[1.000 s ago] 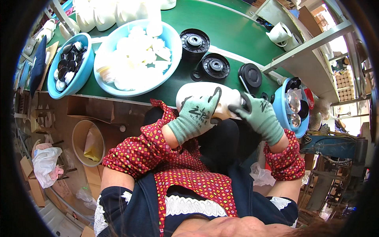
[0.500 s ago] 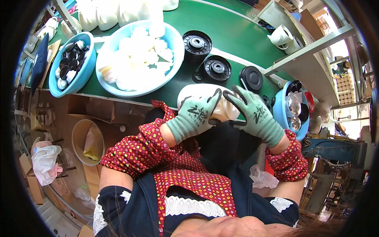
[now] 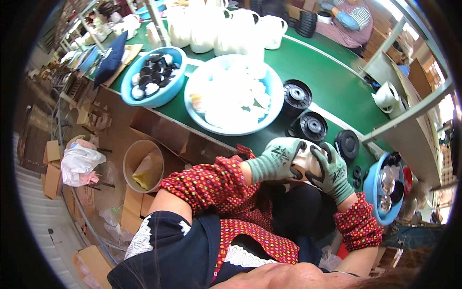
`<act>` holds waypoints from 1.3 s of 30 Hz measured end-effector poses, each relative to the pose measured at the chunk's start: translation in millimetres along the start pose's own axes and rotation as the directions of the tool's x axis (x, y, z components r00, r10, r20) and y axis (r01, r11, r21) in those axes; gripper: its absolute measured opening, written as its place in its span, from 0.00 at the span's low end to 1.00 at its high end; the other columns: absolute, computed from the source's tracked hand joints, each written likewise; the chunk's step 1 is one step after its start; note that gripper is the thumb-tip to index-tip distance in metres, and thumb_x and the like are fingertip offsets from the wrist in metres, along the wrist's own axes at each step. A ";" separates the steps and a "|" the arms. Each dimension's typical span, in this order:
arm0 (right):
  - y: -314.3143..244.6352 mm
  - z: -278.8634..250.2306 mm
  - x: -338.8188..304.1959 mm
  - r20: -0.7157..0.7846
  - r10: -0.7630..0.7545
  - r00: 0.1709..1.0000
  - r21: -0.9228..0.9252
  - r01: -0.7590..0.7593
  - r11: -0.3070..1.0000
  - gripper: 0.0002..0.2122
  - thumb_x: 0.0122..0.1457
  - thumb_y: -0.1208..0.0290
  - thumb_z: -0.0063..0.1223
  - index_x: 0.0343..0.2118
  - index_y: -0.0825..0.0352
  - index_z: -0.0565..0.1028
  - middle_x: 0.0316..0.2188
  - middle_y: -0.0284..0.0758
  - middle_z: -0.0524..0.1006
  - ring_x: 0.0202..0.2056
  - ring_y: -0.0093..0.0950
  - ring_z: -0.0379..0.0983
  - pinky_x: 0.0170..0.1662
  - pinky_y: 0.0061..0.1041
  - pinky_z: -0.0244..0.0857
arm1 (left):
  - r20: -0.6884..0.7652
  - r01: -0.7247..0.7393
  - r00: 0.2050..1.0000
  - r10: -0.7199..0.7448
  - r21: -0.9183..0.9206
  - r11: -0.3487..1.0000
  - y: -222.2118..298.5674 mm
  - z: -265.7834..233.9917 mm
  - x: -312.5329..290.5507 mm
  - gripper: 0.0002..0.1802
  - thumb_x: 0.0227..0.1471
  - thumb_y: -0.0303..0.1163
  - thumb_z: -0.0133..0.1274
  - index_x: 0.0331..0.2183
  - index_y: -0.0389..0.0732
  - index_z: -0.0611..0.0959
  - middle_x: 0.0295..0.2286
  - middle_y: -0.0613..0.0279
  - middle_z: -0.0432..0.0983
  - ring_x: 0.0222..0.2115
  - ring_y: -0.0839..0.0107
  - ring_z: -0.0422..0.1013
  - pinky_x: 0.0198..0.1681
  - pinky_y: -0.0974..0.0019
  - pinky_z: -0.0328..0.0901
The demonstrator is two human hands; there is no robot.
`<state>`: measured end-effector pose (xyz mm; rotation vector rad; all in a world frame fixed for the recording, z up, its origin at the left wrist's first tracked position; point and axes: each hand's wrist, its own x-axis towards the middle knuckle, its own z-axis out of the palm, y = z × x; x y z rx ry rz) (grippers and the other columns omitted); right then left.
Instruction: The person assembles white plastic pitchers by inserting black internal components and securing black lids. The person handles each pitcher one at a time, places the internal part inside, and then snaps the lid on top before setting the finished unit aside.
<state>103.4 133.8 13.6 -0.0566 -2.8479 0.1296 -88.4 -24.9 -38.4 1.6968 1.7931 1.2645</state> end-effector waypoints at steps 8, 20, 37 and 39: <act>-24.8 2.6 20.3 0.047 0.553 0.832 0.078 -0.555 0.828 0.24 0.68 0.51 0.55 0.59 0.64 0.72 0.50 0.55 0.74 0.48 0.54 0.77 0.49 0.50 0.72 | -0.010 0.231 0.972 -0.236 -0.165 0.959 69.9 62.9 -44.5 0.49 0.55 0.43 0.64 0.67 0.28 0.61 0.56 0.26 0.69 0.54 0.36 0.73 0.58 0.50 0.68; -33.3 -11.1 17.8 0.081 0.290 0.954 0.141 -0.299 0.944 0.27 0.63 0.54 0.61 0.61 0.61 0.73 0.49 0.47 0.72 0.48 0.50 0.76 0.48 0.45 0.72 | -0.056 0.099 0.992 -0.117 -0.248 0.964 5.6 116.7 -68.8 0.30 0.62 0.34 0.55 0.61 0.30 0.70 0.48 0.38 0.73 0.47 0.46 0.73 0.53 0.49 0.65; -86.1 -6.6 51.3 -0.090 0.433 0.897 0.135 -0.420 0.897 0.28 0.52 0.50 0.72 0.51 0.60 0.78 0.44 0.44 0.77 0.40 0.48 0.81 0.42 0.44 0.76 | 0.087 0.289 0.957 -0.276 -0.296 0.910 8.5 75.7 -107.4 0.25 0.56 0.38 0.67 0.52 0.37 0.82 0.44 0.47 0.82 0.46 0.53 0.78 0.53 0.54 0.70; -88.9 -23.7 61.1 -0.240 0.273 0.932 0.195 -0.229 0.954 0.30 0.51 0.53 0.74 0.55 0.61 0.78 0.50 0.42 0.78 0.46 0.46 0.80 0.46 0.41 0.76 | 0.153 0.331 0.943 -0.294 -0.374 0.866 37.1 28.2 -105.8 0.25 0.57 0.36 0.67 0.53 0.36 0.82 0.47 0.51 0.83 0.49 0.60 0.78 0.54 0.56 0.70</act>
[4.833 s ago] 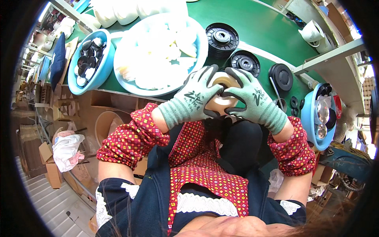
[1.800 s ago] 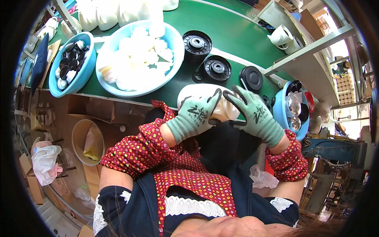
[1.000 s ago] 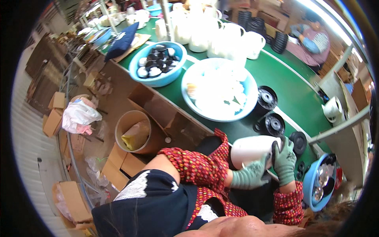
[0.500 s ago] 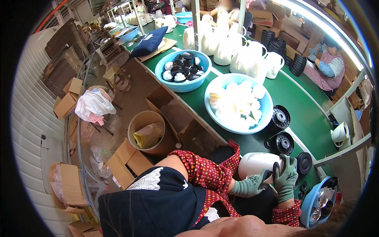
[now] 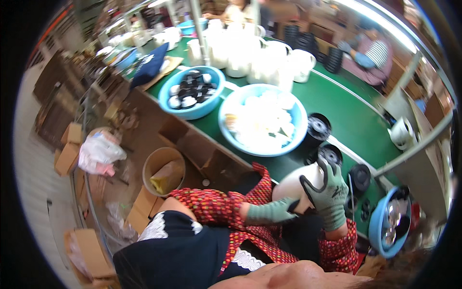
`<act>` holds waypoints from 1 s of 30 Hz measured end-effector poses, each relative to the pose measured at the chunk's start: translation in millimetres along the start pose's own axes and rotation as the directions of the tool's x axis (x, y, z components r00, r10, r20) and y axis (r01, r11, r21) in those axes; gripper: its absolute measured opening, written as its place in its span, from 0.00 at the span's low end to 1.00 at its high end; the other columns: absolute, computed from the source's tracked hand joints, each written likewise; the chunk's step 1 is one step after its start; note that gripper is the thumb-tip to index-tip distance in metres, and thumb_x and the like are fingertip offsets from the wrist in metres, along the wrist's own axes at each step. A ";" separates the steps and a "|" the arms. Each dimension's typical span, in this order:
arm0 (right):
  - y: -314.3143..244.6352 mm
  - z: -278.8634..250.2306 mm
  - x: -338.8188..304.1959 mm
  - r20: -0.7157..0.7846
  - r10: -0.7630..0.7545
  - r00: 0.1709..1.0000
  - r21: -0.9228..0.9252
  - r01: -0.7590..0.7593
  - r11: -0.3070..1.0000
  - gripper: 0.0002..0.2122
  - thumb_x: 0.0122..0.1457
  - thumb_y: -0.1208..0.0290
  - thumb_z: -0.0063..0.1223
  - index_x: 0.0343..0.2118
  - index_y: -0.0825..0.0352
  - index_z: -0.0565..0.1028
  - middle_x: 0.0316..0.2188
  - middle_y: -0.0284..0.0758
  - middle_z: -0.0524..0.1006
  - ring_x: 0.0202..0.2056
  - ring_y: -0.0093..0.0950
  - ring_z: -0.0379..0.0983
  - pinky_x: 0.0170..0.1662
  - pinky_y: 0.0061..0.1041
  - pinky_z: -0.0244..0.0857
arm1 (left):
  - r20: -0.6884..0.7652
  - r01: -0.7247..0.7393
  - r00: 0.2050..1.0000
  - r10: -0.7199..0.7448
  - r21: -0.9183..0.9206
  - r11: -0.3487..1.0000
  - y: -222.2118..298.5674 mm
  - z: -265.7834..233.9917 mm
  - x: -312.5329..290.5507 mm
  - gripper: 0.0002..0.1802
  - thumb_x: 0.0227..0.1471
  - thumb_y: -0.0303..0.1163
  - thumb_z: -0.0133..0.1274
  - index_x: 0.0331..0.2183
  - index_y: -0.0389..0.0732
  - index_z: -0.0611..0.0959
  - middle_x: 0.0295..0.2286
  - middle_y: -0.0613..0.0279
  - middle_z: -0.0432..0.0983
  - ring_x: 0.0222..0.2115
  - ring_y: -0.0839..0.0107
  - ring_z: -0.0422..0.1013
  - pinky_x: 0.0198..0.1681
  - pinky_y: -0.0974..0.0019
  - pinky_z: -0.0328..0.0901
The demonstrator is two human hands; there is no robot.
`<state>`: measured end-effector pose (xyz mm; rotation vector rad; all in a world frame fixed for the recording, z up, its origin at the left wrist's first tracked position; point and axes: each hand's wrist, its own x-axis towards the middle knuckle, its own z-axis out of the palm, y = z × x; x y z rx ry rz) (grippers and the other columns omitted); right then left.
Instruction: The person assembles white plastic pitchers by inserting black internal components and securing black lids. The person handles each pitcher one at a time, places the internal part inside, and then snaps the lid on top before setting the finished unit aside.
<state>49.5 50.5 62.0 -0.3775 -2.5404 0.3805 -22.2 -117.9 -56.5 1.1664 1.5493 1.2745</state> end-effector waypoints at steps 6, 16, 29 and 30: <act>40.6 -25.5 -22.4 -0.338 0.174 0.925 0.387 -0.032 0.922 0.31 0.58 0.74 0.68 0.65 0.70 0.71 0.57 0.41 0.72 0.36 0.27 0.71 0.41 0.27 0.68 | 0.170 -0.116 0.971 0.165 -0.270 0.956 85.1 -95.5 55.4 0.27 0.60 0.35 0.67 0.58 0.35 0.80 0.50 0.57 0.83 0.51 0.70 0.77 0.56 0.63 0.71; 82.0 53.5 -96.0 0.109 0.415 0.903 0.506 -0.410 0.759 0.24 0.60 0.76 0.63 0.60 0.69 0.74 0.51 0.43 0.76 0.36 0.30 0.75 0.40 0.27 0.71 | -0.280 -0.227 0.946 0.162 -0.218 0.949 42.8 -218.3 335.5 0.24 0.71 0.49 0.52 0.48 0.35 0.84 0.39 0.58 0.84 0.38 0.68 0.80 0.48 0.63 0.73; 123.1 63.1 -90.2 0.231 0.465 0.855 0.423 -0.518 0.743 0.20 0.62 0.70 0.64 0.57 0.68 0.77 0.47 0.43 0.80 0.35 0.36 0.78 0.37 0.30 0.72 | -0.449 -0.062 0.880 -0.152 -0.426 0.902 -133.1 -273.9 472.1 0.34 0.72 0.59 0.44 0.45 0.35 0.84 0.35 0.56 0.84 0.37 0.64 0.80 0.40 0.58 0.73; 127.6 67.2 -89.6 0.209 0.423 0.882 0.410 -0.472 0.781 0.20 0.63 0.71 0.64 0.56 0.68 0.77 0.47 0.45 0.80 0.40 0.41 0.80 0.41 0.32 0.74 | -0.431 -0.008 0.881 -0.197 -0.430 0.903 -129.7 -274.4 472.7 0.33 0.72 0.59 0.44 0.45 0.36 0.85 0.35 0.56 0.84 0.36 0.64 0.80 0.40 0.58 0.73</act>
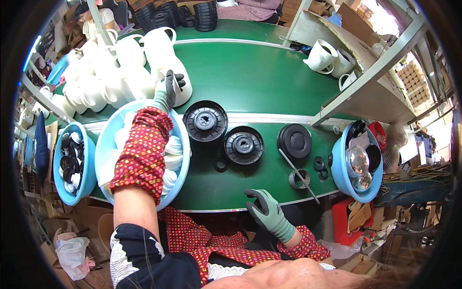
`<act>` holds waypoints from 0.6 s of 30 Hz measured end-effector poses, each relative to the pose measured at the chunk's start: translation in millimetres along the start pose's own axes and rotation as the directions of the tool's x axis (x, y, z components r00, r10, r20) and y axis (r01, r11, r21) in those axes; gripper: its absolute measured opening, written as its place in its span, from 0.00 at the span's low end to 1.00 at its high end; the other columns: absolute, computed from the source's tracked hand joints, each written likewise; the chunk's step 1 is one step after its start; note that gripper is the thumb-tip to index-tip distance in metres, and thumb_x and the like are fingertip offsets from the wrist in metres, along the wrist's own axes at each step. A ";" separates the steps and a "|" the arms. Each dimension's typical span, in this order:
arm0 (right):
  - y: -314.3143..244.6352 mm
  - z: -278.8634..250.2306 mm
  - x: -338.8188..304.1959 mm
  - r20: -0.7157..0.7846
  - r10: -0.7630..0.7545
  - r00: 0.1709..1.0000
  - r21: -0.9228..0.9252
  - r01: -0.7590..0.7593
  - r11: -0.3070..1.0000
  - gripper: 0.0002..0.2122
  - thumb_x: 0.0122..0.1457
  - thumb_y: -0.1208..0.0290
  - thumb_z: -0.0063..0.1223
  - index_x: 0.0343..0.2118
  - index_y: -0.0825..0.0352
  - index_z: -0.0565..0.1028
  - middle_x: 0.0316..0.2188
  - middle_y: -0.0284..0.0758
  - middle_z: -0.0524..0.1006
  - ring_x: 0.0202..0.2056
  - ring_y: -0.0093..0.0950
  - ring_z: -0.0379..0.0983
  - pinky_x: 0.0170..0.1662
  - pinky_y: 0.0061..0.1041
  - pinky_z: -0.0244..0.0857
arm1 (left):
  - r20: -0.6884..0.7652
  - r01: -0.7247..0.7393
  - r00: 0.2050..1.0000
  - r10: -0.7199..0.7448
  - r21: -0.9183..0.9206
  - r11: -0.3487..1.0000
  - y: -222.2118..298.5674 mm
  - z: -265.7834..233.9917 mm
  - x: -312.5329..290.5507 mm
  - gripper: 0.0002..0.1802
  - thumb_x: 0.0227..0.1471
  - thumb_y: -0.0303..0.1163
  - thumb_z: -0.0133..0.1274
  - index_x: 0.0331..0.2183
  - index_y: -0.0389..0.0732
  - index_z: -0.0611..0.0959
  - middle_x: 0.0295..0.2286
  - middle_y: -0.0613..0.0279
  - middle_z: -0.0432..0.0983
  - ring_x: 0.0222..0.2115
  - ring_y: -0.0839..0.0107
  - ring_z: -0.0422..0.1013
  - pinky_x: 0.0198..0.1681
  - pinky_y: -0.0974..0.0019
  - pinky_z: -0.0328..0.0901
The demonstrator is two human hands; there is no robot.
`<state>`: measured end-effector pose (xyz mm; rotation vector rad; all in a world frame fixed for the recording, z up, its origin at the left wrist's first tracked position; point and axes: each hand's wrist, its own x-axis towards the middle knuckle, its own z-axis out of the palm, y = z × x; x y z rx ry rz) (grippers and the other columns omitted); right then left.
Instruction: The person assembles white plastic pitchers by inserting black internal components and securing black lids. The person handles each pitcher one at a time, places the internal part inside, and then snaps the lid on top before setting the finished unit aside.
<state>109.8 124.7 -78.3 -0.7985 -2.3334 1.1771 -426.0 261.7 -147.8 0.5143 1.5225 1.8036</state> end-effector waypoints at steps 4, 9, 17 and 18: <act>4.6 0.1 23.3 0.071 -0.060 0.996 0.021 0.059 0.998 0.19 0.62 0.72 0.64 0.55 0.68 0.77 0.46 0.46 0.81 0.44 0.44 0.81 0.46 0.35 0.75 | -0.222 0.175 0.971 -0.082 0.440 0.881 1.8 -30.5 19.2 0.35 0.68 0.59 0.49 0.50 0.32 0.83 0.41 0.47 0.84 0.42 0.57 0.79 0.48 0.53 0.72; -9.0 -40.6 66.2 0.000 -0.015 1.000 0.040 0.015 0.999 0.15 0.60 0.77 0.62 0.51 0.69 0.80 0.45 0.45 0.82 0.47 0.41 0.81 0.49 0.33 0.74 | -0.082 -0.103 0.982 0.169 0.518 0.849 96.7 35.2 -182.7 0.36 0.66 0.43 0.56 0.66 0.33 0.68 0.61 0.43 0.69 0.62 0.52 0.66 0.67 0.54 0.59; 88.3 -136.5 271.3 -0.543 -0.012 0.840 0.162 0.119 0.980 0.09 0.68 0.75 0.56 0.48 0.72 0.79 0.38 0.35 0.81 0.40 0.24 0.76 0.49 0.27 0.71 | 0.681 -0.057 0.684 -0.259 0.405 0.913 50.6 4.5 -405.8 0.21 0.59 0.25 0.63 0.54 0.35 0.83 0.49 0.48 0.82 0.50 0.60 0.79 0.54 0.60 0.73; 96.0 -151.1 304.3 -0.589 -0.004 0.808 0.079 0.062 0.995 0.10 0.68 0.72 0.58 0.49 0.71 0.78 0.38 0.33 0.80 0.39 0.22 0.73 0.47 0.26 0.70 | 0.623 -0.037 0.735 -0.267 0.429 0.902 25.0 8.0 -405.7 0.17 0.60 0.23 0.61 0.51 0.34 0.85 0.45 0.50 0.84 0.46 0.60 0.81 0.51 0.61 0.74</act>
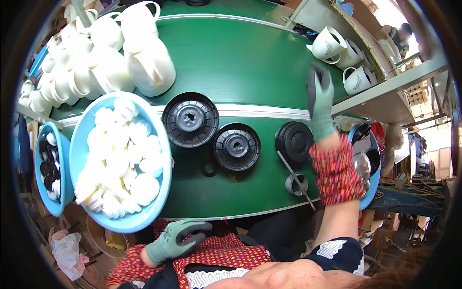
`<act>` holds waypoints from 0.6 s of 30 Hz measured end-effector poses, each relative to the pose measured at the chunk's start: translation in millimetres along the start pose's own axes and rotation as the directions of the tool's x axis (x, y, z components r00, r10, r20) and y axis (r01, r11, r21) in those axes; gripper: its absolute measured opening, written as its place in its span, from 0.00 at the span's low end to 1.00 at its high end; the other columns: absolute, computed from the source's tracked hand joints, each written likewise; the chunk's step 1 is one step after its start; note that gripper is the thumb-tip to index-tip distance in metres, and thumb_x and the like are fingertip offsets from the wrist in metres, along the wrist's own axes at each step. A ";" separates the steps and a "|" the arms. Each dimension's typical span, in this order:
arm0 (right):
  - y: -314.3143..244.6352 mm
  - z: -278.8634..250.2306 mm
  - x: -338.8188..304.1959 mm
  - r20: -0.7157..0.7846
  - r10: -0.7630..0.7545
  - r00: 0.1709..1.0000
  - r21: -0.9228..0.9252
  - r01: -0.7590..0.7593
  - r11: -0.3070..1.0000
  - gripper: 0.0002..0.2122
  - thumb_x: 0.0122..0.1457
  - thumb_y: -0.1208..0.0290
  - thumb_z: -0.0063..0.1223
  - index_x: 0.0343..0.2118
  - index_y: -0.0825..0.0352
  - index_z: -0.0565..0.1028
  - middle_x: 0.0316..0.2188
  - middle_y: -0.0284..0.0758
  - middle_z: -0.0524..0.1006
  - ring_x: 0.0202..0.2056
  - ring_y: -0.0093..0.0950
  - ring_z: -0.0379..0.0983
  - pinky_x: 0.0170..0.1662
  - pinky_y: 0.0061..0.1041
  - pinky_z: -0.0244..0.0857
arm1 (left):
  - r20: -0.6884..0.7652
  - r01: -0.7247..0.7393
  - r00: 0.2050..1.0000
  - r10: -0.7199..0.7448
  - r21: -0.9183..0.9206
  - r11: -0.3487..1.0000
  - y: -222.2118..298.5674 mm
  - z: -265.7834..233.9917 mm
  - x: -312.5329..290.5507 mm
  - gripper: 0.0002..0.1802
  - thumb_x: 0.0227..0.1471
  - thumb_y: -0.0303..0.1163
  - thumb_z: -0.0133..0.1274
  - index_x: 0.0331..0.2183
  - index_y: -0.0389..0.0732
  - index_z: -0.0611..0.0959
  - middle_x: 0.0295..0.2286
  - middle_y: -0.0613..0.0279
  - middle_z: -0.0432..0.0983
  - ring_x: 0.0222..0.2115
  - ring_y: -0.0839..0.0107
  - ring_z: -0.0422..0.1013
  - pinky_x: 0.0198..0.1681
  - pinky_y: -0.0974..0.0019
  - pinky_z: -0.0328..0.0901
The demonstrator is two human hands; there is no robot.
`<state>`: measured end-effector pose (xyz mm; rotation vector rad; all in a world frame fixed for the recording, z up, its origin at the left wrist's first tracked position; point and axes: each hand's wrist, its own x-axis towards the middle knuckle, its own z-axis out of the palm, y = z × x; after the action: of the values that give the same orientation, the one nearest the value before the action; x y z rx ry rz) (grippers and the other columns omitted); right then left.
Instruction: The person assembles white plastic pitchers by inserting black internal components and securing black lids. The person handles each pitcher one at a time, places the internal part inside, and then snaps the lid on top before setting the finished unit aside.
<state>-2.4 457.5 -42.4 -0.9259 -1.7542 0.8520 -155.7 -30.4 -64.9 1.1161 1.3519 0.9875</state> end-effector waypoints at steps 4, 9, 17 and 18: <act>108.8 -12.6 138.7 -0.232 -0.133 0.964 -0.673 -0.060 0.737 0.30 0.59 0.46 0.62 0.61 0.56 0.72 0.59 0.47 0.74 0.58 0.50 0.73 0.60 0.55 0.66 | -0.062 0.225 0.967 -0.248 -0.252 0.941 -70.3 20.0 44.9 0.13 0.67 0.30 0.57 0.48 0.33 0.86 0.37 0.55 0.86 0.35 0.70 0.83 0.40 0.67 0.75; 193.5 -50.4 225.1 -0.289 0.019 0.957 -0.938 -0.287 0.192 0.39 0.55 0.38 0.56 0.65 0.62 0.69 0.64 0.54 0.68 0.67 0.58 0.62 0.66 0.58 0.58 | 0.090 0.532 0.818 -0.568 -0.494 0.688 -78.5 11.4 78.6 0.17 0.69 0.34 0.56 0.51 0.31 0.85 0.39 0.55 0.87 0.36 0.71 0.83 0.40 0.68 0.78; 296.6 -134.3 274.9 -0.584 0.161 0.795 -0.812 -0.572 -0.118 0.38 0.57 0.41 0.60 0.67 0.59 0.71 0.65 0.51 0.72 0.66 0.49 0.69 0.68 0.47 0.61 | 0.190 0.629 0.617 -0.764 -0.703 0.333 -88.7 15.3 75.7 0.17 0.68 0.35 0.58 0.49 0.32 0.87 0.35 0.54 0.88 0.34 0.69 0.83 0.37 0.65 0.78; 302.7 -136.4 280.3 -0.585 0.171 0.792 -0.811 -0.572 -0.124 0.38 0.57 0.41 0.60 0.67 0.59 0.71 0.65 0.51 0.72 0.66 0.49 0.69 0.68 0.47 0.61 | 0.181 0.638 0.607 -0.774 -0.692 0.339 -88.8 16.3 79.4 0.17 0.68 0.35 0.58 0.49 0.32 0.87 0.34 0.54 0.88 0.33 0.68 0.83 0.37 0.65 0.78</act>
<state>114.9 863.6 -142.9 -2.5251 -1.6064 -0.5806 -146.3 27.3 -170.0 -0.2290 1.2205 0.7920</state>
